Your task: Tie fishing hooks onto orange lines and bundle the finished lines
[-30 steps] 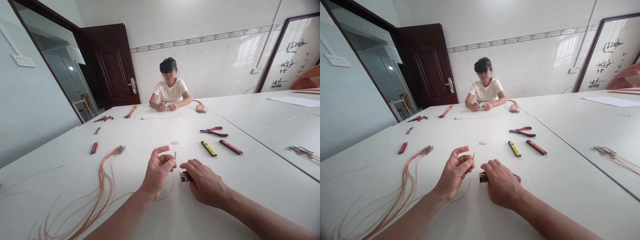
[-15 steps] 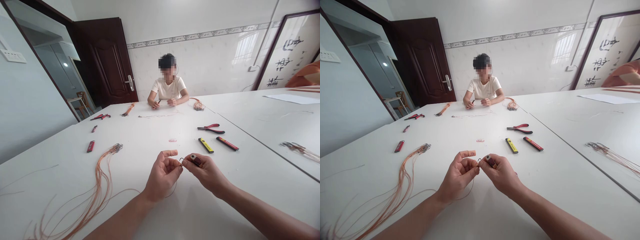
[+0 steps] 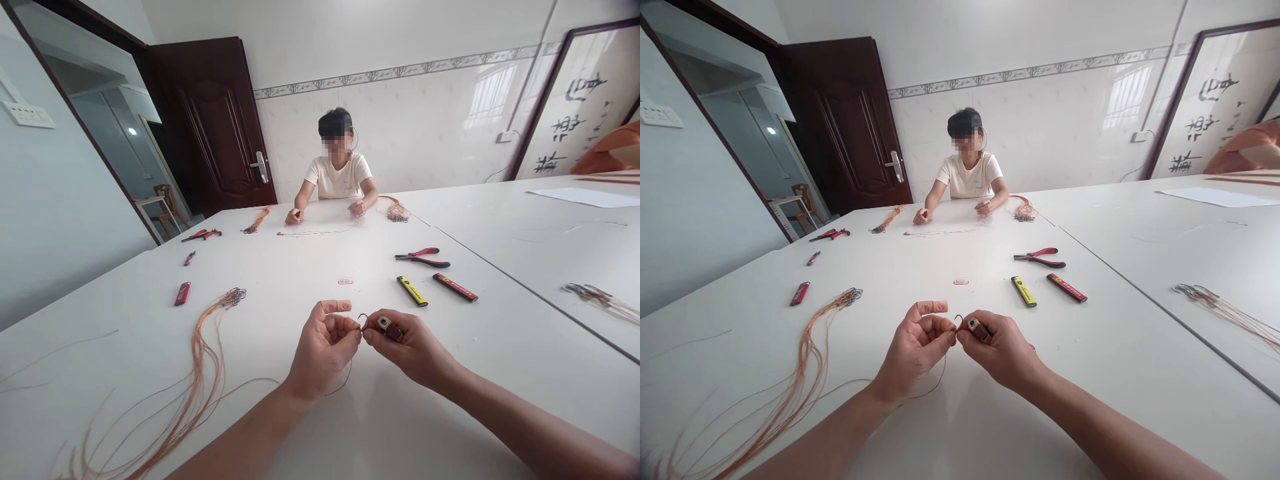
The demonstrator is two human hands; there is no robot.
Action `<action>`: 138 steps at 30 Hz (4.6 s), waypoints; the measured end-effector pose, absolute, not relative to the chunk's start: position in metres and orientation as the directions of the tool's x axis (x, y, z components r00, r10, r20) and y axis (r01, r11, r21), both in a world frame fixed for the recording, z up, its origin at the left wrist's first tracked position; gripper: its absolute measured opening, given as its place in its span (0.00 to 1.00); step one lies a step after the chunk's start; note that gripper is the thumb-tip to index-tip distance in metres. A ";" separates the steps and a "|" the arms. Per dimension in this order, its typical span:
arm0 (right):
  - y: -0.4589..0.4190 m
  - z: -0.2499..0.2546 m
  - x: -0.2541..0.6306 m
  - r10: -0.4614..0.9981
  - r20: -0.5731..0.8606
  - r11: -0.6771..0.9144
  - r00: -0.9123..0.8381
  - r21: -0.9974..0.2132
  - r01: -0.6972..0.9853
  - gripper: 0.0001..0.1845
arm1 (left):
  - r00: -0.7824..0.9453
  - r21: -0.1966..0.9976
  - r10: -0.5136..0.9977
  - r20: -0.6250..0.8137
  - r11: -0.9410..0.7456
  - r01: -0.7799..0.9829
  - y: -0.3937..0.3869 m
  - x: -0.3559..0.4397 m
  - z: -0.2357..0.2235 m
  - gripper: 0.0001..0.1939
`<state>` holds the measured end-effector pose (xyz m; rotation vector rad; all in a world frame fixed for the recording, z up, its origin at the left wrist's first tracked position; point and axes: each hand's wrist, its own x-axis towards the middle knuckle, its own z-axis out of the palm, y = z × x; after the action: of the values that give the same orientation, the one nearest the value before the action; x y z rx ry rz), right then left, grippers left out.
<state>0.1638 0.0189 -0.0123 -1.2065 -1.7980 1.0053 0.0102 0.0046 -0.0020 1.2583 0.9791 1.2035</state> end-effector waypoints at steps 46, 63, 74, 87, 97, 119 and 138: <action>0.021 -0.019 0.161 0.947 0.180 0.280 -0.267 -0.869 0.408 0.10 | 0.133 0.973 0.971 0.200 -0.212 0.086 0.006 0.005 -0.009 0.15; 0.016 -0.018 0.154 0.971 0.011 0.168 -0.238 -0.737 0.654 0.10 | -0.017 0.983 0.983 0.184 -0.184 0.022 0.021 -0.003 -0.017 0.16; 0.017 -0.023 0.156 0.959 0.066 0.237 -0.276 -0.723 0.649 0.13 | 0.008 0.982 0.983 0.183 -0.183 0.049 0.023 -0.004 -0.023 0.15; 0.021 -0.022 0.157 0.962 0.108 0.245 -0.252 -0.752 0.612 0.14 | 0.017 0.991 0.992 0.129 -0.129 0.025 0.027 -0.003 -0.024 0.14; 0.022 -0.024 0.154 0.927 0.162 0.337 -0.337 -0.753 0.566 0.12 | 0.020 0.998 0.997 0.070 -0.070 0.000 0.025 -0.007 -0.021 0.12; 0.031 -0.030 0.153 0.869 0.138 0.384 -0.475 -0.794 0.471 0.14 | 0.006 0.992 0.994 0.110 -0.110 0.061 0.030 -0.006 -0.025 0.10; 0.022 -0.021 0.150 0.929 0.089 0.287 -0.360 -0.788 0.545 0.13 | -0.002 0.987 0.988 0.157 -0.157 -0.023 0.025 -0.003 -0.028 0.10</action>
<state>0.1498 0.0220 -0.0207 -1.3138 -2.0120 0.9134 -0.0033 0.0246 -0.0279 1.3074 1.1133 1.3352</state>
